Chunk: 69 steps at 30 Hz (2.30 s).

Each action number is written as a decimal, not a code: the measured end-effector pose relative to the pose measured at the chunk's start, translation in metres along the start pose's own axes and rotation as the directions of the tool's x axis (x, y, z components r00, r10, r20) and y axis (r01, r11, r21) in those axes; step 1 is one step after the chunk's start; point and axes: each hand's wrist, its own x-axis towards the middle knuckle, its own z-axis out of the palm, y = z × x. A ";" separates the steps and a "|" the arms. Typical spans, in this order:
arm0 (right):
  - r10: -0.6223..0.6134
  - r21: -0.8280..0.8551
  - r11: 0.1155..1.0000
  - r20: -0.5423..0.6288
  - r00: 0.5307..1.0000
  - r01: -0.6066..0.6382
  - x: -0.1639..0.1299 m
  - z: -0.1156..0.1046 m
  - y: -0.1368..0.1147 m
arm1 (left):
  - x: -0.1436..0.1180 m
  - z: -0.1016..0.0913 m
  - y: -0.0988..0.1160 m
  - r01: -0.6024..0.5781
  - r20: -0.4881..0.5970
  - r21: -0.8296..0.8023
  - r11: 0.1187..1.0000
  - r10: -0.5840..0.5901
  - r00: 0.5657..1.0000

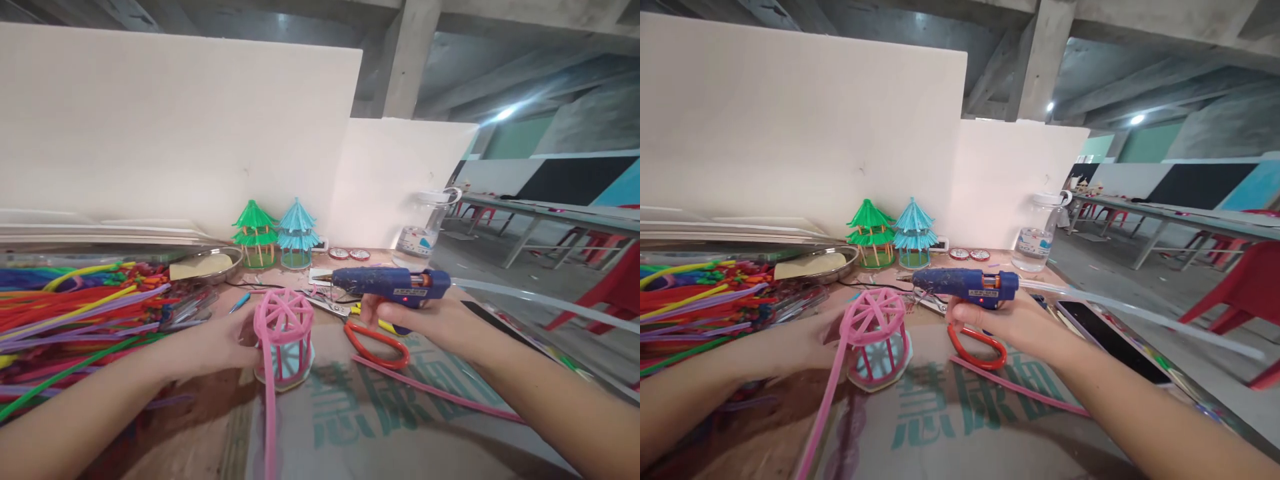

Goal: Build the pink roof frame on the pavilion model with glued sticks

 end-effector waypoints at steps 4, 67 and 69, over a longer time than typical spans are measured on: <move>-0.069 -0.028 0.997 0.033 0.997 0.070 -0.001 0.002 -0.002 | -0.002 0.003 0.003 -0.011 -0.012 0.084 0.996 0.012 1.000; 0.127 -0.113 0.987 0.084 0.988 -0.118 -0.010 0.020 -0.019 | 0.005 0.031 -0.028 -0.091 -0.434 0.629 0.772 0.446 0.783; 0.112 -0.115 0.988 0.084 0.990 -0.102 -0.010 0.020 -0.020 | 0.006 0.031 -0.028 -0.097 -0.432 0.629 0.771 0.450 0.782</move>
